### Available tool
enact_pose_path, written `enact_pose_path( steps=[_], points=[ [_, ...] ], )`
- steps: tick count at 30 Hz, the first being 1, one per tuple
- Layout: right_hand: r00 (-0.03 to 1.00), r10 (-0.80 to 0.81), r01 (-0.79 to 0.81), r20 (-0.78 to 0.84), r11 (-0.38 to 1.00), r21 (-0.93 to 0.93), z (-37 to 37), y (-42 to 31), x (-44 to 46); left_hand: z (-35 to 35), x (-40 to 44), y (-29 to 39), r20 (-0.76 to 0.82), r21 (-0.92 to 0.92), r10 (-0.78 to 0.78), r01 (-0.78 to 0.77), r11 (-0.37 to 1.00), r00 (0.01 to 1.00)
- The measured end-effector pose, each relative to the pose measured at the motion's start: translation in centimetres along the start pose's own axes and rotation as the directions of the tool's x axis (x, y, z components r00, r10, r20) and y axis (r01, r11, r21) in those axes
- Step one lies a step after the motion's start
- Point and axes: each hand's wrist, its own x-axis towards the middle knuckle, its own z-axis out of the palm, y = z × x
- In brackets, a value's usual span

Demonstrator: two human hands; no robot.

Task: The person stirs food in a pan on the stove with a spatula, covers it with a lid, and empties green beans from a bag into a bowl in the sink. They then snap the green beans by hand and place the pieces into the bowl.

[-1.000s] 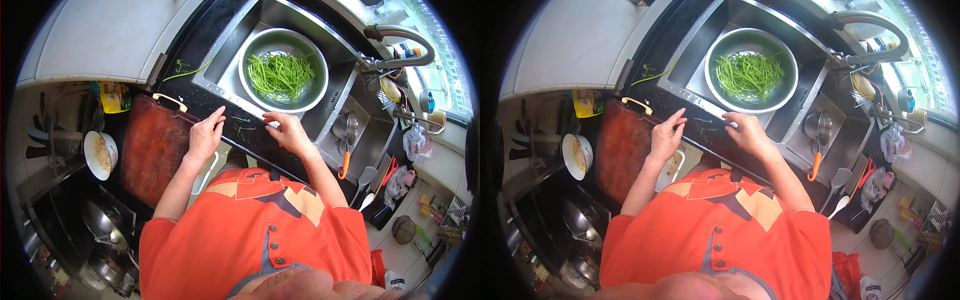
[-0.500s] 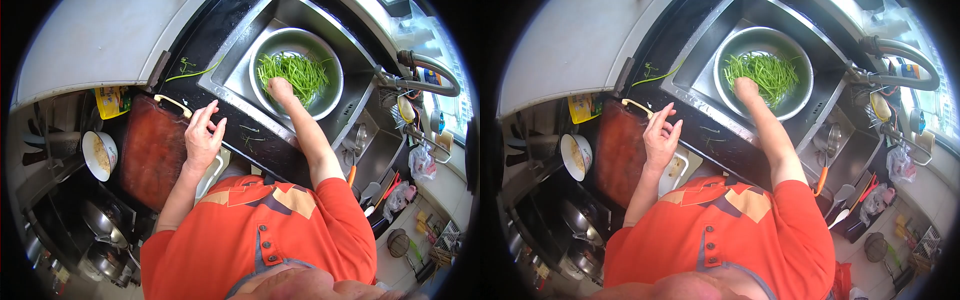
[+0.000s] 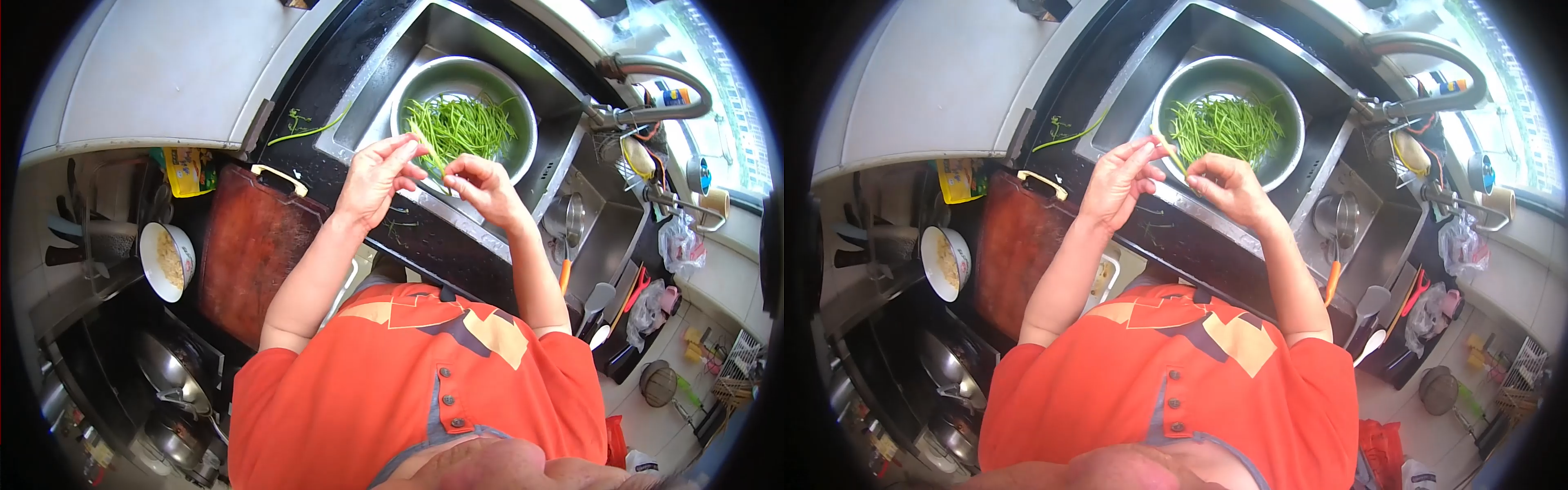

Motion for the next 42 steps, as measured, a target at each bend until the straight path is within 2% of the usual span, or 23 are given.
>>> enact_pose_path(
  steps=[2, 5, 6, 7, 8, 9, 10, 12, 13, 14, 17, 18, 21, 27, 31, 33, 34, 36, 37, 38, 39, 40, 42],
  points=[
    [0.963, -0.268, 0.25, -0.018, 0.919, -0.304, 0.1, -1.8, -1.4, 1.1, -0.3, 0.1, 0.071, -0.038, -0.01, 0.013, 0.999, 0.997],
    [0.946, -0.307, 0.243, -0.102, 0.882, -0.404, 0.0, -2.7, -3.4, 2.7, -1.4, 0.1, 0.105, -0.005, -0.001, 0.001, 1.0, 0.994],
    [0.941, -0.318, 0.248, -0.113, 0.878, -0.409, -0.1, -3.3, -4.1, 3.2, -1.8, 0.1, 0.119, 0.004, 0.005, -0.005, 1.0, 0.993],
    [0.929, -0.283, 0.187, -0.238, 0.915, -0.358, -0.2, -3.9, -4.8, 3.8, -2.3, 0.0, 0.139, 0.118, 0.102, -0.118, 0.986, 0.985],
    [0.904, -0.236, 0.13, -0.356, 0.946, -0.296, -0.2, -4.3, -5.4, 4.3, -2.8, -0.1, 0.169, 0.224, 0.193, -0.229, 0.947, 0.967],
    [0.893, -0.159, 0.128, -0.421, 0.986, -0.103, 0.1, -4.7, -5.9, 5.1, -3.4, -0.1, 0.161, 0.286, 0.243, -0.281, 0.916, 0.957],
    [0.887, -0.164, 0.131, -0.432, 0.986, -0.105, 0.4, -5.4, -6.4, 5.4, -3.6, -0.2, 0.174, 0.289, 0.242, -0.285, 0.914, 0.954],
    [0.915, -0.119, 0.185, -0.386, 0.973, 0.14, 0.6, -7.1, -7.2, 6.1, -4.0, -0.4, 0.403, 0.546, 0.52, -0.654, 0.524, 0.753],
    [0.915, -0.114, 0.184, -0.386, 0.972, 0.148, 0.7, -7.1, -7.6, 6.8, -4.6, -0.1, 0.431, 0.613, 0.554, -0.682, 0.399, 0.712],
    [0.911, -0.118, 0.187, -0.395, 0.972, 0.143, 0.6, -7.2, -8.0, 7.2, -4.8, -0.1, 0.439, 0.607, 0.554, -0.688, 0.398, 0.707],
    [0.909, -0.047, 0.133, -0.413, 0.974, 0.183, 0.5, -7.3, -8.8, 7.9, -5.3, -0.2, 0.589, 0.625, 0.64, -0.78, 0.027, 0.493],
    [0.907, -0.048, 0.135, -0.417, 0.974, 0.18, 0.3, -7.4, -9.2, 8.1, -5.3, -0.3, 0.591, 0.621, 0.64, -0.784, 0.027, 0.49],
    [0.922, 0.025, 0.094, -0.387, 0.954, 0.284, -0.2, -7.6, -10.1, 8.3, -5.4, -0.7, 0.687, 0.589, 0.615, -0.792, -0.158, 0.388],
    [0.939, 0.052, 0.056, -0.34, 0.952, 0.3, -0.9, -7.6, -10.9, 9.1, -5.8, -0.9, 0.758, 0.543, 0.561, -0.798, -0.261, 0.333],
    [0.941, 0.051, 0.067, -0.334, 0.94, 0.334, -1.1, -7.2, -11.3, 9.3, -5.6, -0.6, 0.744, 0.513, 0.57, -0.845, -0.151, 0.35],
    [0.945, 0.069, 0.053, -0.32, 0.933, 0.357, -1.5, -7.2, -11.7, 9.3, -5.5, -0.6, 0.709, 0.513, 0.566, -0.858, -0.003, 0.421],
    [0.935, 0.06, 0.07, -0.35, 0.935, 0.347, -1.6, -7.2, -11.8, 9.2, -5.6, -0.9, 0.71, 0.512, 0.565, -0.859, -0.004, 0.42],
    [0.924, 0.051, 0.087, -0.38, 0.938, 0.335, -1.8, -7.2, -11.9, 9.2, -5.8, -1.3, 0.48, 0.38, 0.466, -0.655, 0.653, 0.744],
    [0.909, 0.0, 0.109, -0.416, 0.965, 0.239, -1.8, -7.1, -11.9, 9.1, -5.8, -1.1, 0.428, 0.306, 0.38, -0.527, 0.793, 0.82],
    [0.894, -0.053, 0.128, -0.446, 0.982, 0.14, -1.7, -7.0, -11.8, 8.7, -5.7, -0.9, 0.426, 0.307, 0.381, -0.527, 0.793, 0.821],
    [0.869, -0.177, 0.2, -0.462, 0.98, 0.001, -1.5, -6.7, -11.3, 8.4, -5.5, -0.7, 0.376, 0.237, 0.264, -0.367, 0.899, 0.888],
    [0.869, -0.177, 0.201, -0.462, 0.98, 0.002, -1.3, -6.6, -11.2, 8.2, -5.3, -0.6, 0.336, 0.155, 0.132, -0.193, 0.969, 0.932],
    [0.843, -0.306, 0.209, -0.443, 0.944, -0.254, -1.1, -6.9, -10.9, 8.0, -5.0, -0.7, 0.326, 0.121, 0.113, -0.16, 0.98, 0.938]
  ],
)
